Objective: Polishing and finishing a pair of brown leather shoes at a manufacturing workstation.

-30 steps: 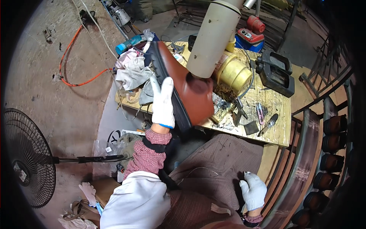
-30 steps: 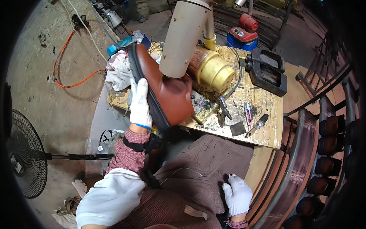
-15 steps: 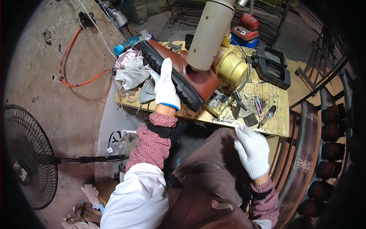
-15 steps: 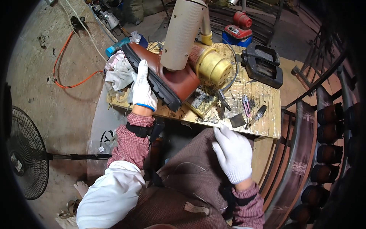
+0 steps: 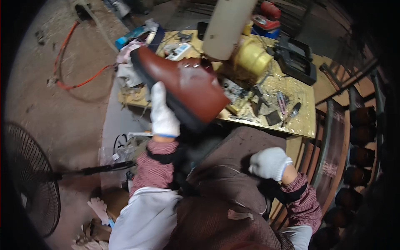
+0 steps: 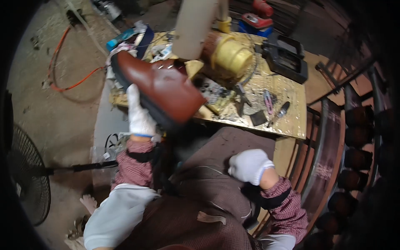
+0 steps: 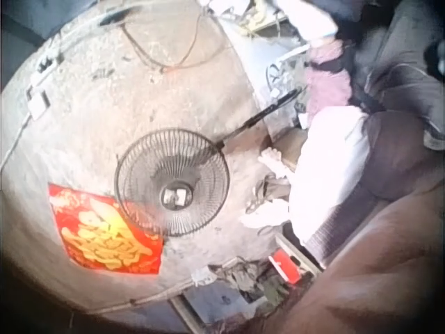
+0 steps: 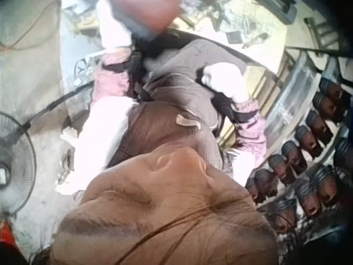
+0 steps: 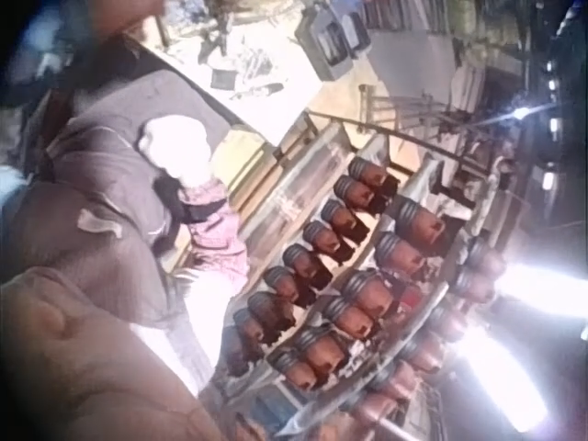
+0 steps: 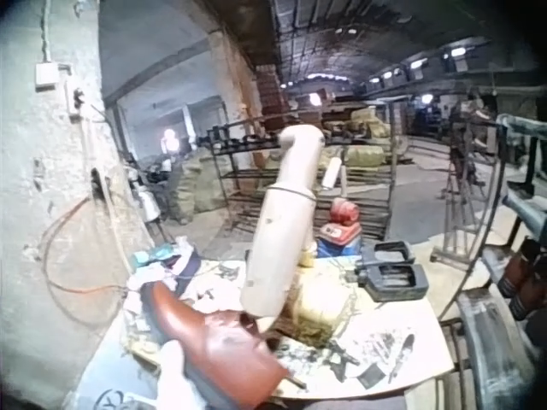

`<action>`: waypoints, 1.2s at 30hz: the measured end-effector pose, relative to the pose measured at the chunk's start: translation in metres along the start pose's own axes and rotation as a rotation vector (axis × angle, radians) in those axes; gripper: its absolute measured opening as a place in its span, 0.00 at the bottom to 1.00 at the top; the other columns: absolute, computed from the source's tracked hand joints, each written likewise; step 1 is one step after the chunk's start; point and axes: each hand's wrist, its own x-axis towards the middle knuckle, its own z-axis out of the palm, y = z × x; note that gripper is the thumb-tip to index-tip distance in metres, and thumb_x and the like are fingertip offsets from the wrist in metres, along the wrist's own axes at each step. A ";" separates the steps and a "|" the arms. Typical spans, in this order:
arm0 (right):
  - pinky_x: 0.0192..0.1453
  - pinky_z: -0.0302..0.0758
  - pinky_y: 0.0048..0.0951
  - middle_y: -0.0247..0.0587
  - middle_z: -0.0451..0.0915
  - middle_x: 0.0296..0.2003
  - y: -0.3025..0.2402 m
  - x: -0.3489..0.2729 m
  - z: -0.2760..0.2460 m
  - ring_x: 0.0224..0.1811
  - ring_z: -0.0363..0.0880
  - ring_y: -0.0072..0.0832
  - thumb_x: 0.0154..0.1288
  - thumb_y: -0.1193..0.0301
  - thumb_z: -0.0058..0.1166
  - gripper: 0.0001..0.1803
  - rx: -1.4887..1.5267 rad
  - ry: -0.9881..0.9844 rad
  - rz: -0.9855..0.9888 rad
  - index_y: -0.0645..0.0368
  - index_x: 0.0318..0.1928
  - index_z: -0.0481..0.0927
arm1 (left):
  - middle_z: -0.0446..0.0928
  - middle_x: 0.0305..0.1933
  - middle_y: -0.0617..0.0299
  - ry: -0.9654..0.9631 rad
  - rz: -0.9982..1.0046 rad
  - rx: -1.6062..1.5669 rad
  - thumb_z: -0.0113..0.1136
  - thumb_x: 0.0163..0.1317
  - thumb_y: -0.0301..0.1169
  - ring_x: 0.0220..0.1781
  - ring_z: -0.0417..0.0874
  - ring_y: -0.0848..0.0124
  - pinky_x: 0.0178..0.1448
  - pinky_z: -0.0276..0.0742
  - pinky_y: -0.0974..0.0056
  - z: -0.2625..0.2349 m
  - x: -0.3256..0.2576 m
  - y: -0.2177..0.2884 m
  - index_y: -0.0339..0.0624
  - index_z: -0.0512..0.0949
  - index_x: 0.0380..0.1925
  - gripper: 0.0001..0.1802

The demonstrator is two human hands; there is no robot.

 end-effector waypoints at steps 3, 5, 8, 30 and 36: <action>0.49 0.84 0.47 0.53 0.89 0.43 0.054 -0.021 0.010 0.45 0.88 0.52 0.72 0.52 0.60 0.18 0.323 0.578 0.552 0.52 0.48 0.90 | 0.65 0.82 0.52 -0.362 -0.345 -0.159 0.52 0.74 0.69 0.82 0.67 0.51 0.85 0.61 0.43 -0.049 -0.025 -0.005 0.47 0.59 0.82 0.49; 0.54 0.83 0.47 0.54 0.89 0.45 0.089 -0.014 0.007 0.48 0.88 0.53 0.74 0.51 0.58 0.26 0.440 0.885 0.733 0.53 0.63 0.83 | 0.63 0.84 0.50 -0.462 -0.570 -0.145 0.55 0.63 0.79 0.83 0.64 0.48 0.86 0.59 0.40 -0.067 -0.045 -0.025 0.45 0.57 0.83 0.62; 0.52 0.83 0.50 0.60 0.88 0.46 0.134 0.024 0.014 0.47 0.89 0.55 0.71 0.45 0.59 0.44 0.136 0.780 0.940 0.58 0.78 0.68 | 0.69 0.80 0.52 -0.392 -0.964 -0.367 0.50 0.72 0.71 0.78 0.72 0.53 0.83 0.67 0.46 -0.067 -0.077 -0.066 0.45 0.62 0.81 0.51; 0.26 0.78 0.42 0.42 0.83 0.24 0.009 0.029 0.060 0.23 0.84 0.42 0.75 0.56 0.55 0.29 0.286 0.770 0.617 0.58 0.70 0.78 | 0.60 0.85 0.55 -0.777 -0.961 -0.126 0.38 0.85 0.59 0.83 0.65 0.57 0.85 0.64 0.53 -0.133 -0.065 -0.156 0.46 0.57 0.83 0.39; 0.27 0.77 0.36 0.42 0.85 0.29 0.013 0.035 0.065 0.22 0.81 0.36 0.76 0.61 0.56 0.19 0.151 1.008 0.619 0.53 0.61 0.86 | 0.65 0.82 0.52 -0.540 -0.883 0.246 0.44 0.83 0.58 0.83 0.65 0.55 0.86 0.61 0.52 -0.080 -0.081 -0.131 0.41 0.61 0.81 0.40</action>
